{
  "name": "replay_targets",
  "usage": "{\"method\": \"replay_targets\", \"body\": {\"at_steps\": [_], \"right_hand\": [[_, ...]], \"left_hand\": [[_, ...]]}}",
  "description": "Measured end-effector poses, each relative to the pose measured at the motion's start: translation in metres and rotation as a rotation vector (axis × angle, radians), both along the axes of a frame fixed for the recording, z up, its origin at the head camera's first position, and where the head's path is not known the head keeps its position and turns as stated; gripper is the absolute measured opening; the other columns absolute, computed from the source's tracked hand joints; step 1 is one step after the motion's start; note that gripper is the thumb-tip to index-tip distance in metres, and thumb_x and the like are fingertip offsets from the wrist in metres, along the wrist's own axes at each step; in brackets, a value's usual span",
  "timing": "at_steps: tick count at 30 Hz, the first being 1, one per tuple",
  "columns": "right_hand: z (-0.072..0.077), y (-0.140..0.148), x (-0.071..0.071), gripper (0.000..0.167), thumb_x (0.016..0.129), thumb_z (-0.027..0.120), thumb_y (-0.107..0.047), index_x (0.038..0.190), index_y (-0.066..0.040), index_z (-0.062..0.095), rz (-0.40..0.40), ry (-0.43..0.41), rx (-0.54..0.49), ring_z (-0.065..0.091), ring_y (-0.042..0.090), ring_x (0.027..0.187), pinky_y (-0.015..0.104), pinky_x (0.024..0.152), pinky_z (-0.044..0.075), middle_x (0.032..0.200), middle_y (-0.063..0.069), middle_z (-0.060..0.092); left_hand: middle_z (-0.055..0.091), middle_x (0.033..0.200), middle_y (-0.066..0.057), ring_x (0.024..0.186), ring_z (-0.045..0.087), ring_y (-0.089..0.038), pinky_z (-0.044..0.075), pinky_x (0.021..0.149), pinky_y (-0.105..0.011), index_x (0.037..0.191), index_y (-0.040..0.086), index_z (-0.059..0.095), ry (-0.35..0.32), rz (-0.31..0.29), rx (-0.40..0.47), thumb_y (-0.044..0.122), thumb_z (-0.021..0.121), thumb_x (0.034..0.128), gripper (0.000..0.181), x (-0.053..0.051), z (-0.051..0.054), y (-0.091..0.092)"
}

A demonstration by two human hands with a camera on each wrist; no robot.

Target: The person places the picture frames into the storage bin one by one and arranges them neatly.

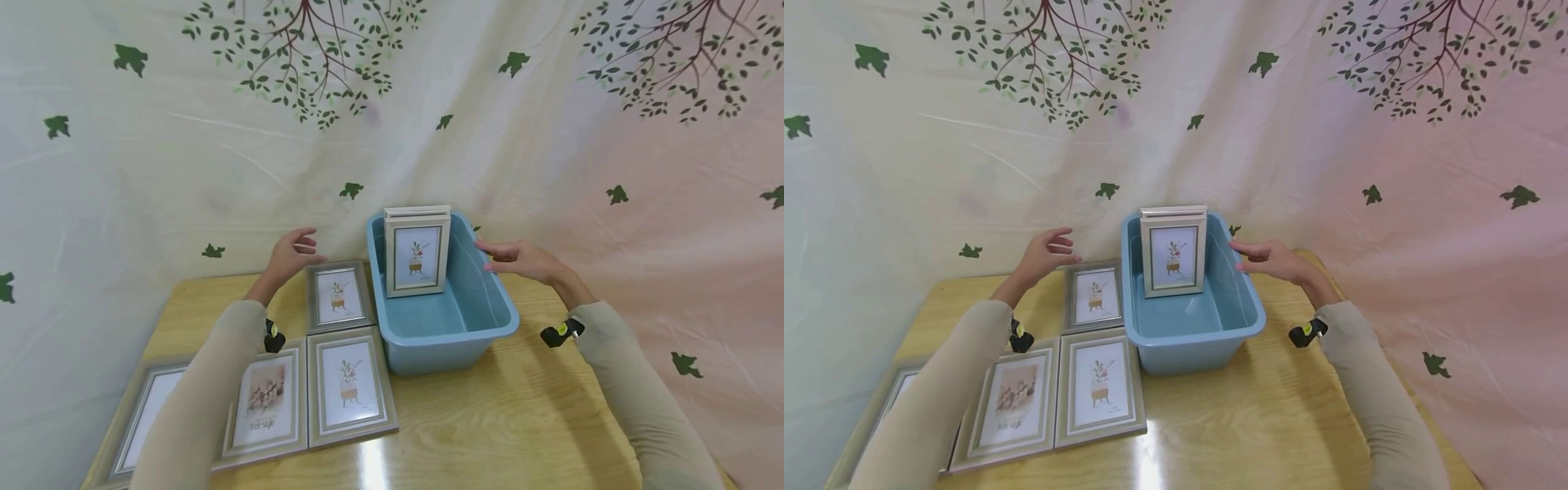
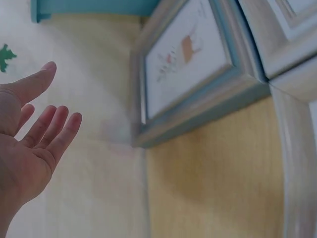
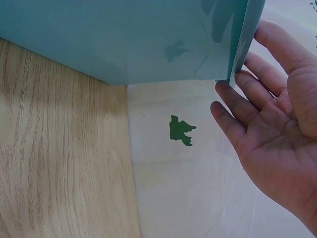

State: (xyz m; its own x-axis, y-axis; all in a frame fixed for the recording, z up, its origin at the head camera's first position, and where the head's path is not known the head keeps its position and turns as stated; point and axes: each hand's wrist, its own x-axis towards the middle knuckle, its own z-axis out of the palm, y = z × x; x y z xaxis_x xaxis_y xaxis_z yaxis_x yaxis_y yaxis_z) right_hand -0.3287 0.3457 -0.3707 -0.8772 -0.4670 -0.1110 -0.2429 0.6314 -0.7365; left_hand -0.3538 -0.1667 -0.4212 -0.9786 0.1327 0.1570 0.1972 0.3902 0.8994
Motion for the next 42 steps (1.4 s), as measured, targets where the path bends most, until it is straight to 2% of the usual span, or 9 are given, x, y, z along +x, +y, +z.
{"method": "replay_targets", "body": {"at_steps": [5, 7, 12, 15, 19, 24, 30, 35, 42], "right_hand": [[-0.003, 0.001, -0.003, 0.062, 0.096, 0.071, -0.031, 0.152, -0.025, 0.046, -0.006, 0.011, 0.006, 0.039, 0.033, 0.143, 0.063, 0.111, 0.034, 0.157, -0.002, 0.038], [-0.003, 0.001, -0.002, 0.062, 0.097, 0.070, -0.030, 0.153, -0.023, 0.045, -0.003, 0.018, 0.010, 0.038, 0.034, 0.143, 0.063, 0.111, 0.034, 0.158, -0.001, 0.038], [-0.002, 0.000, -0.001, 0.062, 0.098, 0.069, -0.029, 0.154, -0.023, 0.043, 0.007, 0.019, 0.011, 0.037, 0.034, 0.144, 0.063, 0.111, 0.034, 0.158, 0.000, 0.037], [-0.002, 0.001, -0.002, 0.062, 0.097, 0.070, -0.031, 0.153, -0.025, 0.044, 0.007, 0.008, -0.004, 0.037, 0.033, 0.144, 0.062, 0.111, 0.034, 0.158, -0.002, 0.038], [-0.004, 0.002, -0.002, 0.063, 0.098, 0.069, -0.030, 0.154, -0.024, 0.042, -0.007, 0.003, 0.000, 0.036, 0.035, 0.144, 0.064, 0.112, 0.032, 0.158, 0.001, 0.037], [-0.002, 0.001, 0.000, 0.064, 0.098, 0.067, -0.032, 0.155, -0.022, 0.040, -0.022, 0.008, 0.038, 0.034, 0.037, 0.145, 0.066, 0.112, 0.030, 0.159, 0.004, 0.036], [-0.004, 0.002, -0.002, 0.064, 0.097, 0.069, -0.036, 0.155, -0.027, 0.041, -0.031, 0.000, 0.039, 0.037, 0.036, 0.144, 0.067, 0.111, 0.030, 0.158, 0.003, 0.038], [-0.005, 0.002, -0.002, 0.064, 0.096, 0.069, -0.038, 0.154, -0.028, 0.043, -0.035, 0.007, 0.043, 0.038, 0.034, 0.143, 0.065, 0.111, 0.032, 0.157, 0.001, 0.039], [-0.004, 0.001, -0.002, 0.065, 0.095, 0.070, -0.040, 0.154, -0.030, 0.043, -0.049, 0.003, 0.046, 0.038, 0.034, 0.144, 0.066, 0.111, 0.032, 0.157, 0.000, 0.039]], "left_hand": [[0.052, 0.132, -0.037, 0.118, 0.057, -0.048, 0.053, 0.094, -0.046, 0.147, -0.007, 0.044, -0.044, 0.002, -0.009, -0.002, 0.077, 0.0861, 0.069, 0.005, -0.021, -0.015], [0.051, 0.133, -0.037, 0.119, 0.057, -0.048, 0.052, 0.095, -0.047, 0.147, -0.006, 0.043, -0.066, 0.004, -0.013, -0.001, 0.077, 0.0864, 0.070, 0.008, -0.028, -0.020], [0.050, 0.134, -0.037, 0.121, 0.055, -0.050, 0.052, 0.095, -0.049, 0.147, -0.009, 0.041, -0.098, 0.004, -0.011, 0.000, 0.076, 0.0867, 0.070, 0.012, -0.040, -0.028], [0.050, 0.134, -0.037, 0.120, 0.055, -0.050, 0.056, 0.090, -0.046, 0.147, -0.010, 0.040, -0.127, 0.004, -0.018, -0.001, 0.076, 0.0864, 0.071, 0.012, -0.049, -0.032], [0.049, 0.137, -0.035, 0.119, 0.056, -0.050, 0.058, 0.087, -0.047, 0.149, -0.010, 0.038, -0.168, -0.001, -0.020, -0.001, 0.076, 0.0862, 0.074, 0.013, -0.059, -0.033], [0.048, 0.139, -0.033, 0.118, 0.056, -0.044, 0.058, 0.085, -0.041, 0.150, -0.009, 0.037, -0.219, 0.013, -0.017, 0.000, 0.077, 0.0862, 0.076, 0.017, -0.066, -0.031], [0.048, 0.139, -0.031, 0.112, 0.058, -0.037, 0.059, 0.086, -0.037, 0.151, -0.008, 0.036, -0.281, 0.030, -0.004, 0.001, 0.077, 0.0868, 0.076, 0.021, -0.070, -0.025], [0.046, 0.137, -0.032, 0.115, 0.056, -0.039, 0.059, 0.085, -0.037, 0.148, -0.009, 0.040, -0.303, 0.039, 0.026, -0.003, 0.076, 0.0868, 0.071, 0.020, -0.072, -0.021], [0.050, 0.135, -0.030, 0.114, 0.055, -0.035, 0.059, 0.079, -0.028, 0.144, -0.010, 0.045, -0.301, 0.092, 0.028, -0.003, 0.078, 0.0843, 0.069, 0.015, -0.081, -0.020]]}}
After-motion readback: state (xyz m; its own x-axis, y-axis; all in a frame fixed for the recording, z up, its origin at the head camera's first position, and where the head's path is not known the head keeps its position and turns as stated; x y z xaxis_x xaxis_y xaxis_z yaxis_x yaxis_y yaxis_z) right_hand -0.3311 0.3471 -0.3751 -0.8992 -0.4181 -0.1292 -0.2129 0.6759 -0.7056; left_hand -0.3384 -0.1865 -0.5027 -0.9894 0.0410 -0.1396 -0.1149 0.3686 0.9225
